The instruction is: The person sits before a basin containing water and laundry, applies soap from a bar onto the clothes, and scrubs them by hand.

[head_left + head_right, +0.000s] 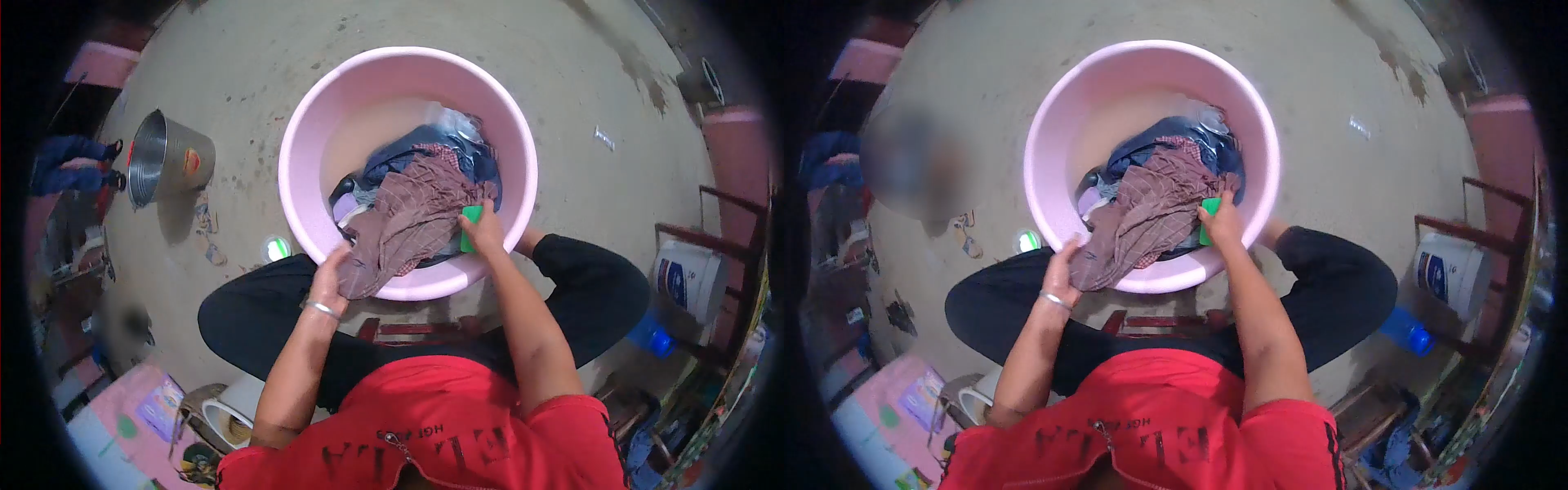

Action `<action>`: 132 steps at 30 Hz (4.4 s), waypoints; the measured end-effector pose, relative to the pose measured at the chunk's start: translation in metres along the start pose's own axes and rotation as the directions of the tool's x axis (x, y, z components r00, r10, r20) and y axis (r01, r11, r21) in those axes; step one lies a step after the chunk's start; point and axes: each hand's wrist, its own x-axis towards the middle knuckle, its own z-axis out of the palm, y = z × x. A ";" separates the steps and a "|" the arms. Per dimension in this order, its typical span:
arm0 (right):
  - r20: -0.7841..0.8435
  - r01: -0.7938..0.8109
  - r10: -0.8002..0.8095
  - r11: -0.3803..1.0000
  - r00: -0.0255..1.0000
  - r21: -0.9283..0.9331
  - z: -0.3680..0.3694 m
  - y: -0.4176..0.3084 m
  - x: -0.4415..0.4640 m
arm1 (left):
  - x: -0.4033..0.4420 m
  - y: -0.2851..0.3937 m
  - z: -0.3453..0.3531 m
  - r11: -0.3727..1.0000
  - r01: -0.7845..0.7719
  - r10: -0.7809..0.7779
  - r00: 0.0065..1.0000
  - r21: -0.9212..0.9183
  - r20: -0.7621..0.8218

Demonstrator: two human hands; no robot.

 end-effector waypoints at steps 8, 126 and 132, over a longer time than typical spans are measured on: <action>-0.024 -0.006 0.012 0.974 1.000 0.226 0.005 0.002 -0.002 | 0.061 -0.027 0.043 -0.498 -0.292 0.465 0.705 0.816 0.536; -0.145 0.343 -0.356 0.591 0.923 0.730 -0.059 -0.163 -0.051 | 0.039 0.019 0.082 0.943 -0.331 0.330 0.915 -0.038 0.231; -0.160 0.783 -0.784 0.616 0.599 -0.084 -0.033 -0.231 -0.083 | 0.084 0.003 0.083 0.936 0.135 0.269 0.324 -0.326 0.907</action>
